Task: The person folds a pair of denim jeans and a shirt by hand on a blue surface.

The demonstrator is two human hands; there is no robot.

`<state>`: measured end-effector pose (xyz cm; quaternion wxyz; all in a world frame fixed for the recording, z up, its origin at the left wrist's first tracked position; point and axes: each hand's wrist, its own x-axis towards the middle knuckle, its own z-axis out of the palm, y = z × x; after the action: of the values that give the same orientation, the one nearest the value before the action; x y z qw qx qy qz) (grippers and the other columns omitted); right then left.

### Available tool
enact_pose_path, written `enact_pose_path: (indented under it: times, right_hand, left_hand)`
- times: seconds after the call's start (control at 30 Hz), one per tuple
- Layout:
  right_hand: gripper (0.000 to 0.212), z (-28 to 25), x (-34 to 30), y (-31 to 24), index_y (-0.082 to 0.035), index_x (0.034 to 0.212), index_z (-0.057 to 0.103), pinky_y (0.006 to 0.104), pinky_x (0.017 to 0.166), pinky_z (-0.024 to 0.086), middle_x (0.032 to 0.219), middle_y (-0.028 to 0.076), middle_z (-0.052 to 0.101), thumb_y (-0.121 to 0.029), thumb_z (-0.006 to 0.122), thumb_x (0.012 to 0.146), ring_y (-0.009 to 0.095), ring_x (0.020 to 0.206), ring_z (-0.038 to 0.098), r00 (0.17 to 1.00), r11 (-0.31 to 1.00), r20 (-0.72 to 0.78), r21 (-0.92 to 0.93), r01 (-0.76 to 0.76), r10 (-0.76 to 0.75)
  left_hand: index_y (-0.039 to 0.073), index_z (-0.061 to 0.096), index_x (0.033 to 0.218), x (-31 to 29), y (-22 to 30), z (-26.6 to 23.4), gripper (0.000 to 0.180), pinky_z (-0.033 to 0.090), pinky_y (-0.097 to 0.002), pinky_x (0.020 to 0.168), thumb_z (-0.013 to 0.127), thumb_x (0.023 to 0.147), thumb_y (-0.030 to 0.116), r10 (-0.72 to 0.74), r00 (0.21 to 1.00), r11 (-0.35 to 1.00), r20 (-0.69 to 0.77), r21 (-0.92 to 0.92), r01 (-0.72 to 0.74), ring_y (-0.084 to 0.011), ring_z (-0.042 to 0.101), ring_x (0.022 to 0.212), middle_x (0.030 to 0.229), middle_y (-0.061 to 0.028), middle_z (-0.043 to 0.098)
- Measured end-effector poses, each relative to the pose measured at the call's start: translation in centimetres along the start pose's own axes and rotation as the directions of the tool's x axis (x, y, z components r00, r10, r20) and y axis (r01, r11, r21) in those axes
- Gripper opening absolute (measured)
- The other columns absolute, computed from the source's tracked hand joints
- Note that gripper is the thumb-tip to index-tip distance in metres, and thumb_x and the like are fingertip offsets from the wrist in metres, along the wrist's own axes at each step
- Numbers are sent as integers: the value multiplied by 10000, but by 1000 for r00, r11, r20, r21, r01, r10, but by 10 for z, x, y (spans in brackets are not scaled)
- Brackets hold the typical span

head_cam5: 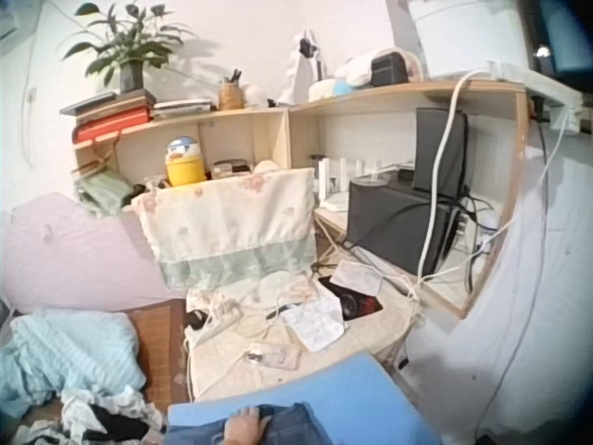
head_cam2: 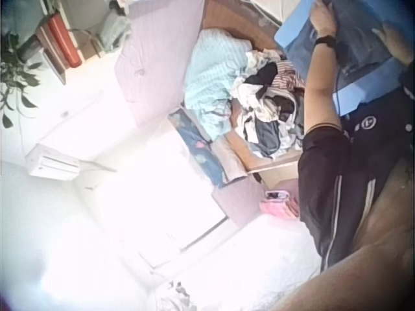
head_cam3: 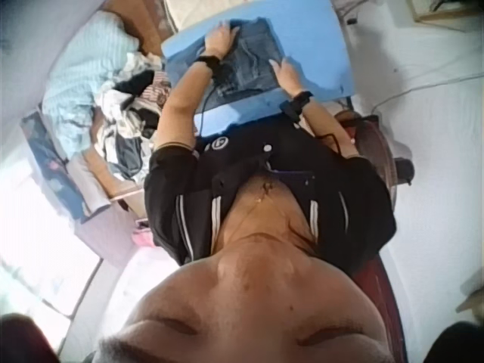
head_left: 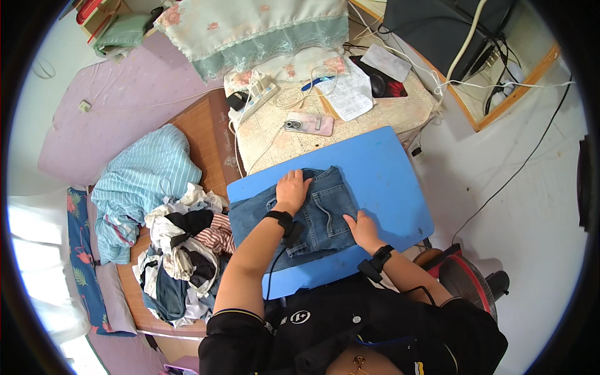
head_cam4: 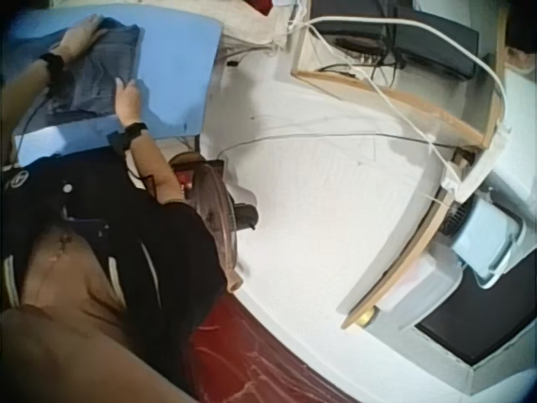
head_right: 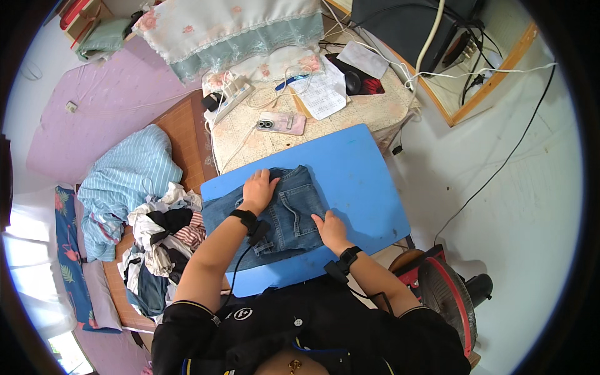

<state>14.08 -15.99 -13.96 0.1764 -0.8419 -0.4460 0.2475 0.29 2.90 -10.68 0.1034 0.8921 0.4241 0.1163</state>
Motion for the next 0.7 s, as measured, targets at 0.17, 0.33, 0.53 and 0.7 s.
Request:
enact_pose_path:
  times: [0.17, 0.33, 0.53, 0.7]
  right_hand:
    - [675, -16, 9, -14, 79, 1022, 504, 450, 707, 456, 896, 254, 589, -563, 438, 821, 390, 837, 568, 979, 998, 192, 2, -68, 66]
    - [648, -5, 38, -29, 81, 986, 543, 430, 761, 444, 973, 262, 577, -539, 459, 821, 391, 906, 557, 998, 980, 67, 196, -27, 14]
    - [567, 25, 32, -49, 75, 928, 542, 458, 726, 428, 917, 276, 566, -481, 481, 834, 423, 859, 538, 1000, 982, 1, 185, 27, -28]
    - [489, -18, 18, -8, 50, 706, 503, 491, 610, 398, 715, 284, 544, -423, 533, 825, 454, 714, 524, 935, 969, -326, 147, 198, -141]
  left_hand:
    - [4, 444, 1181, -62, 39, -29, 551, 281, -447, 996, 605, 768, 331, 334, 941, 933, -61, -121, -339, -345, 350, 1213, 1252, -203, 421]
    - [78, 204, 1381, -128, 23, 7, 792, 74, -484, 1057, 384, 813, 599, 264, 938, 963, 224, -6, -270, -347, 76, 1326, 1440, -154, 119]
    - [87, 220, 1376, -146, 6, -7, 792, 83, -467, 1063, 412, 803, 600, 311, 925, 950, 217, -46, -309, -325, 97, 1330, 1430, -159, 158]
    - [100, 242, 1369, -158, -7, -35, 736, 94, -447, 1067, 469, 813, 525, 352, 926, 935, 138, 4, -356, -311, 128, 1327, 1422, -154, 187]
